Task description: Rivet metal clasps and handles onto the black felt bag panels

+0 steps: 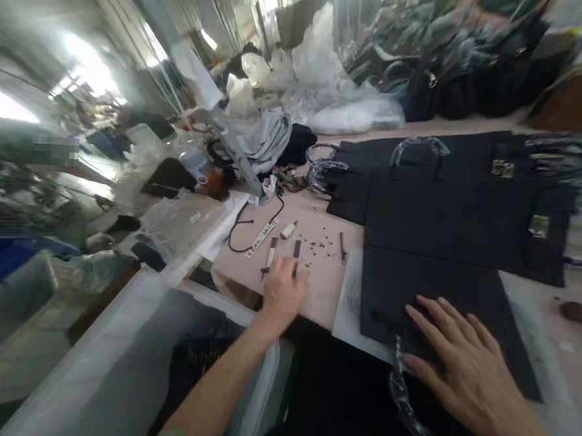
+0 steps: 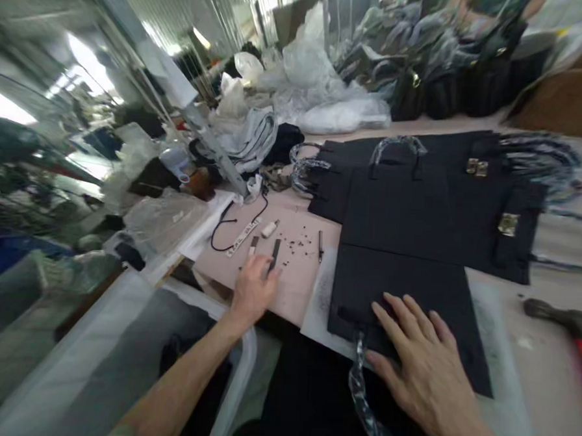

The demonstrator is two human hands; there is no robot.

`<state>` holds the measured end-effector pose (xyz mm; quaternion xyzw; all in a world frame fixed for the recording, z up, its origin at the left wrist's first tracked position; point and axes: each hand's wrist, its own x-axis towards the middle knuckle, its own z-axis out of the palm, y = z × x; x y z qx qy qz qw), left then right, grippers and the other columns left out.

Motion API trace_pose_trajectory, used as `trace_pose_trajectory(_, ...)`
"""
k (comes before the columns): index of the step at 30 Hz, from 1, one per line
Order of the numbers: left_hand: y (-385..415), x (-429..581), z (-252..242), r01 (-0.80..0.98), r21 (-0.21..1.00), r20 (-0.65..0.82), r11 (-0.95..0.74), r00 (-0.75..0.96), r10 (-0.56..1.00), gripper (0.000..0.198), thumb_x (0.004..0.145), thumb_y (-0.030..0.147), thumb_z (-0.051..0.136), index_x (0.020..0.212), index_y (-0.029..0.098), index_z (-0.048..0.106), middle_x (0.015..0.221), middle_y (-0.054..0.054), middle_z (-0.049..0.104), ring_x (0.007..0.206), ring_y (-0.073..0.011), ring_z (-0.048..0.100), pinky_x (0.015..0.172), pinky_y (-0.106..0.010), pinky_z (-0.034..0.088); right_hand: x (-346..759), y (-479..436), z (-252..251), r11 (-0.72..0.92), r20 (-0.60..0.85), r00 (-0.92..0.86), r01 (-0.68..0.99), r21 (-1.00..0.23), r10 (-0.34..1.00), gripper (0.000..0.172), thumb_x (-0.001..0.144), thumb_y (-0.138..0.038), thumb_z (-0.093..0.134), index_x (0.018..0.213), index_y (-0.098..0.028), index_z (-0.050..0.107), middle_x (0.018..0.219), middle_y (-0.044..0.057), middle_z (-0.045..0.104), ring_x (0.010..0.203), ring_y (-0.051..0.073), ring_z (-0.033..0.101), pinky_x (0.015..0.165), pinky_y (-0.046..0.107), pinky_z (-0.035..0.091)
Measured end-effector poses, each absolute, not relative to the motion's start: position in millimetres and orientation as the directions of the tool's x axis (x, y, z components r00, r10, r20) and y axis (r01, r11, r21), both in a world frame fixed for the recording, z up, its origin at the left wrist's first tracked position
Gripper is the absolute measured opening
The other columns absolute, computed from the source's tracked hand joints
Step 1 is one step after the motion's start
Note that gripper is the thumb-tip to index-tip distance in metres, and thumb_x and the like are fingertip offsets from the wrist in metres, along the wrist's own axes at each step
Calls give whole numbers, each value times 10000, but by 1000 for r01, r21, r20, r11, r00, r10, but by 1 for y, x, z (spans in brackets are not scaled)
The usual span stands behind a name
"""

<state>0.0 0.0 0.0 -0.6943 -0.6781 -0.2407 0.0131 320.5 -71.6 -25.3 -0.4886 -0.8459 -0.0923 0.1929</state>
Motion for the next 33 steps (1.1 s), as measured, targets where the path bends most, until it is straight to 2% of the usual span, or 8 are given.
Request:
trace_pose_trajectory(5,57,-70,15,931,172,-167,323,-295,941,305,841,481,662,873,179,683,922,-128,732,932,-299,691,799,-363,521,321,-74,-26,465,359,-398,877,-120,844,568,1009,-549,379,1415,-174,511,1487,167,483,1375,399,418,1073,603,333)
trace_pose_trajectory(8,79,-84,9,929,154,-287,336,-284,915,274,793,432,708,708,181,641,733,-100,704,788,-277,696,687,-327,514,319,-78,-21,425,273,-371,888,-174,887,573,985,-533,473,1442,-189,497,1525,148,447,1417,386,367,1113,610,303)
trace_pose_trajectory(11,89,-91,-2,908,211,-368,361,-268,890,261,736,363,740,618,175,603,574,-63,630,611,-245,652,548,-296,491,317,-81,-15,390,201,-349,892,-227,915,604,953,-518,562,1459,-194,493,1550,141,418,1447,367,325,1151,594,273)
trace_pose_trajectory(14,88,-99,-8,799,396,-391,453,-300,870,239,647,289,773,594,174,571,508,-14,563,515,-203,588,455,-266,477,316,-82,-10,359,164,-325,896,-263,931,615,935,-508,602,1451,-186,508,1552,147,415,1455,363,311,1170,591,246)
trace_pose_trajectory(17,73,-105,-3,521,658,-448,543,-308,839,212,622,224,760,617,160,557,510,4,557,487,-167,559,422,-240,485,314,-83,-7,338,145,-308,896,-289,940,623,924,-492,624,1453,-183,508,1555,146,412,1460,367,299,1176,597,228)
trace_pose_trajectory(22,33,-91,13,20,881,-457,473,-224,861,165,642,110,749,747,124,623,703,-24,675,661,-152,669,628,-259,612,313,-85,-6,330,139,-300,890,-316,944,623,914,-469,646,1449,-180,511,1561,138,406,1468,354,283,1192,584,201)
trace_pose_trajectory(27,-2,-36,16,-359,826,-482,433,-54,874,264,630,109,843,860,98,713,882,-75,730,819,-191,711,719,-287,636,313,-85,-8,329,142,-299,892,-309,944,632,912,-473,654,1452,-178,508,1565,142,396,1473,359,270,1193,586,197)
trace_pose_trajectory(33,-14,47,4,-478,757,-395,446,209,895,360,631,271,927,882,98,735,996,-99,731,915,-213,715,826,-331,620,313,-84,-9,322,134,-294,895,-310,946,637,918,-504,636,1453,-184,505,1561,143,402,1471,364,276,1187,592,204)
